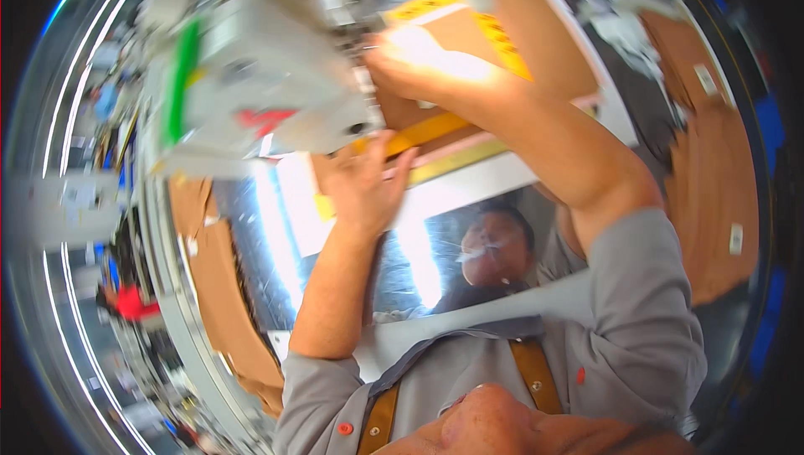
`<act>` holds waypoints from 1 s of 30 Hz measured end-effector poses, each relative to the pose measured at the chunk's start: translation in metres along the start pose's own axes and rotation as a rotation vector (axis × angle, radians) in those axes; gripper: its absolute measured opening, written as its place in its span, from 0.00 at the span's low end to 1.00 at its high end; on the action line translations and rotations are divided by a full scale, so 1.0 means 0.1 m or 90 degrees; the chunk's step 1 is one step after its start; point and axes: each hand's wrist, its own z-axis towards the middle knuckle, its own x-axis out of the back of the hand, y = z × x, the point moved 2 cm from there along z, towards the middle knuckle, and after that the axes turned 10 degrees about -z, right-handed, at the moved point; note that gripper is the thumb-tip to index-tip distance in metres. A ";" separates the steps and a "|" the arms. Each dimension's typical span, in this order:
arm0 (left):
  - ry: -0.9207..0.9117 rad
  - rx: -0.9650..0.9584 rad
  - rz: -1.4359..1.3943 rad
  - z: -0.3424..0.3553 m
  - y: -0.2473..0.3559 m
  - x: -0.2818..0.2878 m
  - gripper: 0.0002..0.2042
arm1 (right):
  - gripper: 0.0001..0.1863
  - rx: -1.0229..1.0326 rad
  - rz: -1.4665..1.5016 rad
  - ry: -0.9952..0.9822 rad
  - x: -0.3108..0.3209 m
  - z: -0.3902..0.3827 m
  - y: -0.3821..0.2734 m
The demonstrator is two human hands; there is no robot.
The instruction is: The person places fabric panels and labeled patches into the template of a sewing machine, tucks and aligns the edges by hand, and operates the machine to stitch the patches onto the panels.
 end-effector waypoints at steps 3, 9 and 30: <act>-0.050 0.115 -0.073 -0.08 0.05 -0.18 0.17 | 0.36 -0.002 0.074 -0.160 -0.14 -0.15 0.03; -0.035 0.068 -0.063 -0.03 0.11 -0.16 0.18 | 0.26 0.081 0.163 -0.013 0.09 -0.52 -0.01; -0.112 0.063 0.010 0.04 0.09 -0.09 0.20 | 0.36 0.086 0.332 -0.161 -0.03 -0.50 0.27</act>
